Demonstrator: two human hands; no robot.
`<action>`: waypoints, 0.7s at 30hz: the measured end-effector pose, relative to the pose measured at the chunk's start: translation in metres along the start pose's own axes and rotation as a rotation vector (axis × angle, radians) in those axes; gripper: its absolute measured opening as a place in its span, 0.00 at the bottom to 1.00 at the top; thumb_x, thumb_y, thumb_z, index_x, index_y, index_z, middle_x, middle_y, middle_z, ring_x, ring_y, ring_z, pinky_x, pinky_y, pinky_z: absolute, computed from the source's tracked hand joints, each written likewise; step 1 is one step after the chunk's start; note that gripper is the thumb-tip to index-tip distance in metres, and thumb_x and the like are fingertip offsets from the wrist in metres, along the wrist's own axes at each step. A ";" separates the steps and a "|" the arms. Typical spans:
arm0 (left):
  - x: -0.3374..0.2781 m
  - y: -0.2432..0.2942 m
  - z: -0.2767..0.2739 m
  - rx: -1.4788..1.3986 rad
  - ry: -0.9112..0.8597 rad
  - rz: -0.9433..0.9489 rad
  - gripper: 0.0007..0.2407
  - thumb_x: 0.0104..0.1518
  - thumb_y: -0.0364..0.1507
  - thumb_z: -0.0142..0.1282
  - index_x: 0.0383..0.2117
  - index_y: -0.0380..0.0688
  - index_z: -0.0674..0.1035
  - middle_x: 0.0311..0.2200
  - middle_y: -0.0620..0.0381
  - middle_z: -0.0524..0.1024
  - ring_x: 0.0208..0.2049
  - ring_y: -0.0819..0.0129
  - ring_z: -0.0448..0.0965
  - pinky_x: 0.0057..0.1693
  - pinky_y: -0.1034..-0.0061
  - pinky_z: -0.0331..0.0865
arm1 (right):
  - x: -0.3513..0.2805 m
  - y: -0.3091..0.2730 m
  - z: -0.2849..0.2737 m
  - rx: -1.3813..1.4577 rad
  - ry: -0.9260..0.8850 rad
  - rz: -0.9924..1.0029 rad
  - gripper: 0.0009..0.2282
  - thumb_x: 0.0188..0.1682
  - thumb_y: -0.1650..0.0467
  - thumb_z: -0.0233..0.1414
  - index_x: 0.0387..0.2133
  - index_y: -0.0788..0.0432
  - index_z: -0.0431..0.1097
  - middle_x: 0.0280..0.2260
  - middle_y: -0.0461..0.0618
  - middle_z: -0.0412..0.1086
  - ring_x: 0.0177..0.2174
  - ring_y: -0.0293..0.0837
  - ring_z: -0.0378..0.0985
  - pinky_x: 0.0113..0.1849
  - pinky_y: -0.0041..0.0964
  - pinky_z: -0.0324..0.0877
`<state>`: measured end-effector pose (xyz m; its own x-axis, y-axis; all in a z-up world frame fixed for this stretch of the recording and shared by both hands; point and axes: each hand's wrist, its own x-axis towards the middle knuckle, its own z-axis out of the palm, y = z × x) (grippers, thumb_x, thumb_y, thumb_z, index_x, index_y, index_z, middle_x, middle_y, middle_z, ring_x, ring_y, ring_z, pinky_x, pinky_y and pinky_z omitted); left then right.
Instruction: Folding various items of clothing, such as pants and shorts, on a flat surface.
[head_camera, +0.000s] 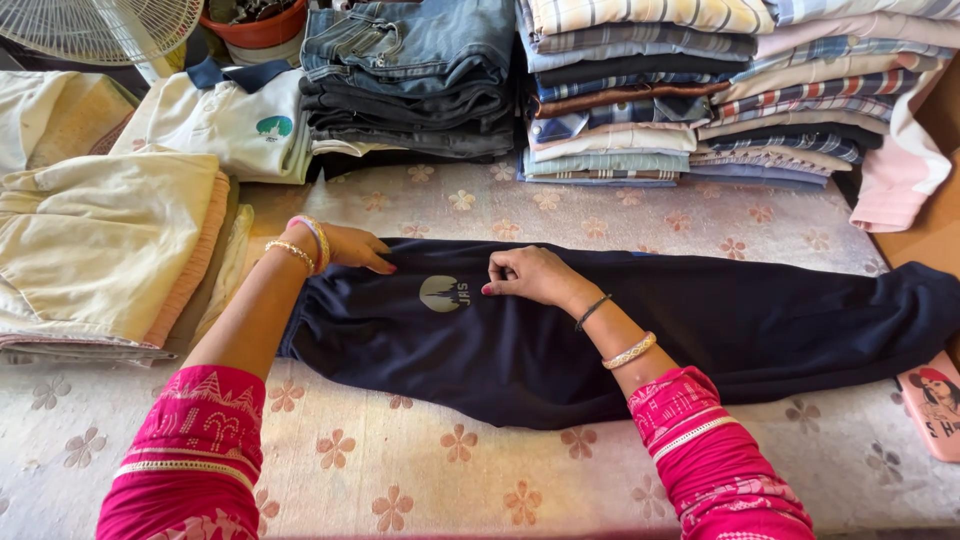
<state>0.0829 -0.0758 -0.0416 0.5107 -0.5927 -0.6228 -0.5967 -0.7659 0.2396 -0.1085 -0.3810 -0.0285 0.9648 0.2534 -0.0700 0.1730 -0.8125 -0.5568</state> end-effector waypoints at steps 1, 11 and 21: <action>0.001 -0.005 0.001 -0.002 0.060 0.056 0.33 0.51 0.56 0.54 0.49 0.38 0.79 0.49 0.46 0.80 0.52 0.53 0.77 0.59 0.65 0.65 | 0.000 0.000 0.000 -0.004 0.001 -0.002 0.17 0.41 0.55 0.62 0.28 0.54 0.73 0.21 0.43 0.70 0.23 0.39 0.72 0.29 0.36 0.66; -0.040 0.008 0.013 0.014 0.408 0.073 0.15 0.56 0.42 0.55 0.43 0.50 0.83 0.42 0.47 0.82 0.47 0.47 0.80 0.53 0.61 0.71 | 0.000 0.001 0.001 -0.023 0.016 -0.045 0.16 0.41 0.56 0.62 0.29 0.55 0.73 0.22 0.45 0.71 0.25 0.40 0.74 0.30 0.37 0.68; -0.047 0.030 0.037 0.175 0.661 -0.090 0.14 0.60 0.43 0.54 0.34 0.46 0.82 0.37 0.46 0.81 0.44 0.46 0.79 0.51 0.53 0.69 | -0.001 0.004 -0.010 -0.054 0.090 -0.078 0.16 0.48 0.54 0.59 0.31 0.54 0.74 0.24 0.49 0.73 0.26 0.47 0.76 0.32 0.41 0.69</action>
<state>0.0180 -0.0623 -0.0329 0.8001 -0.5987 -0.0361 -0.5969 -0.8007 0.0502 -0.1071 -0.3904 -0.0221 0.9614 0.2709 0.0478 0.2565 -0.8197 -0.5122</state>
